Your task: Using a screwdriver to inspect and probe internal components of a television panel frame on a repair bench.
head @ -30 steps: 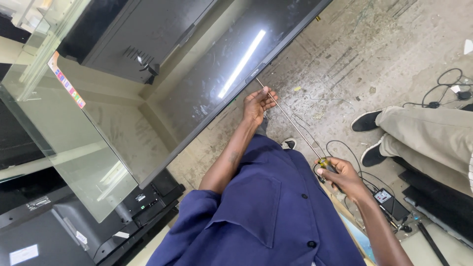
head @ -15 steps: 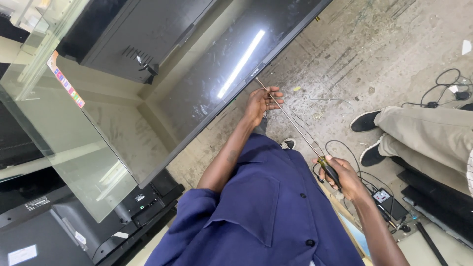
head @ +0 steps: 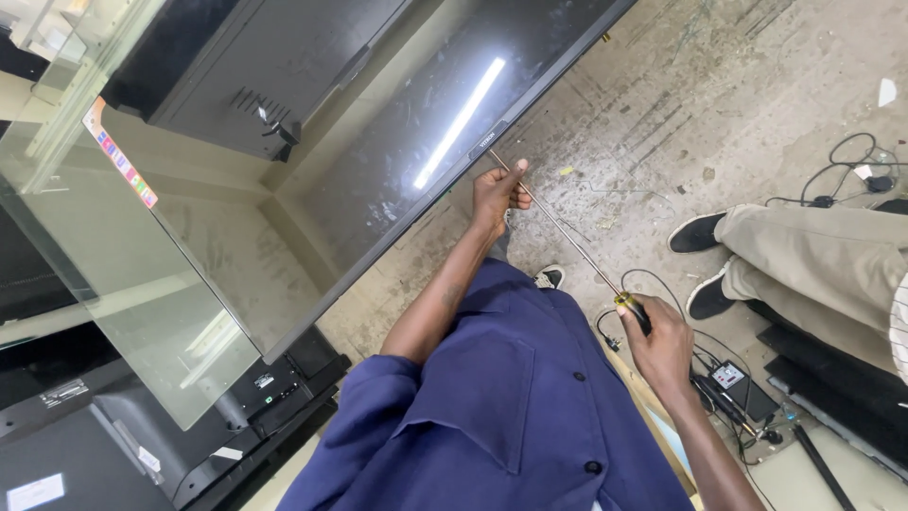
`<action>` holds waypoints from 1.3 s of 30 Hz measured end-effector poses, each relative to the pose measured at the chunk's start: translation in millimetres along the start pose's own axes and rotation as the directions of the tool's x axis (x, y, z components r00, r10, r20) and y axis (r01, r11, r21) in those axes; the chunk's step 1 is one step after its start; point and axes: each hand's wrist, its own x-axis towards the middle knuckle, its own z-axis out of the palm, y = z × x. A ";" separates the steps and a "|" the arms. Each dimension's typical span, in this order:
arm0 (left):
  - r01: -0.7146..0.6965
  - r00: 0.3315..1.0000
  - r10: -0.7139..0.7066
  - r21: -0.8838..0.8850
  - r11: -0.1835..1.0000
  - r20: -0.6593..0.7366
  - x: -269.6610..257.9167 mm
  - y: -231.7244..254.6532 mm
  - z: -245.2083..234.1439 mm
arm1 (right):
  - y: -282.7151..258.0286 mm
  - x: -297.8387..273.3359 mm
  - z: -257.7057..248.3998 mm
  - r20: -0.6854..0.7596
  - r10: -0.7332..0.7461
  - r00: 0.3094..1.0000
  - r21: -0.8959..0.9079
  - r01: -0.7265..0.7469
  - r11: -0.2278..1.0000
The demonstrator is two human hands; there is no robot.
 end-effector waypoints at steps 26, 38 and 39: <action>-0.030 0.984 0.039 -0.055 0.998 0.173 -1.2 3.8 -14.6 | -3.4 16.5 -9.3 0.579 0.151 0.801 0.726 -0.591 0.351; -0.015 0.993 0.073 -0.508 0.861 0.095 13.8 1.1 -23.9 | 5.7 13.5 -6.9 0.511 0.216 0.832 0.710 -0.551 0.439; -0.023 0.993 0.078 -0.514 0.857 0.085 17.8 -2.6 -26.6 | -1.7 15.1 -13.3 0.638 0.174 0.750 0.700 -0.659 0.275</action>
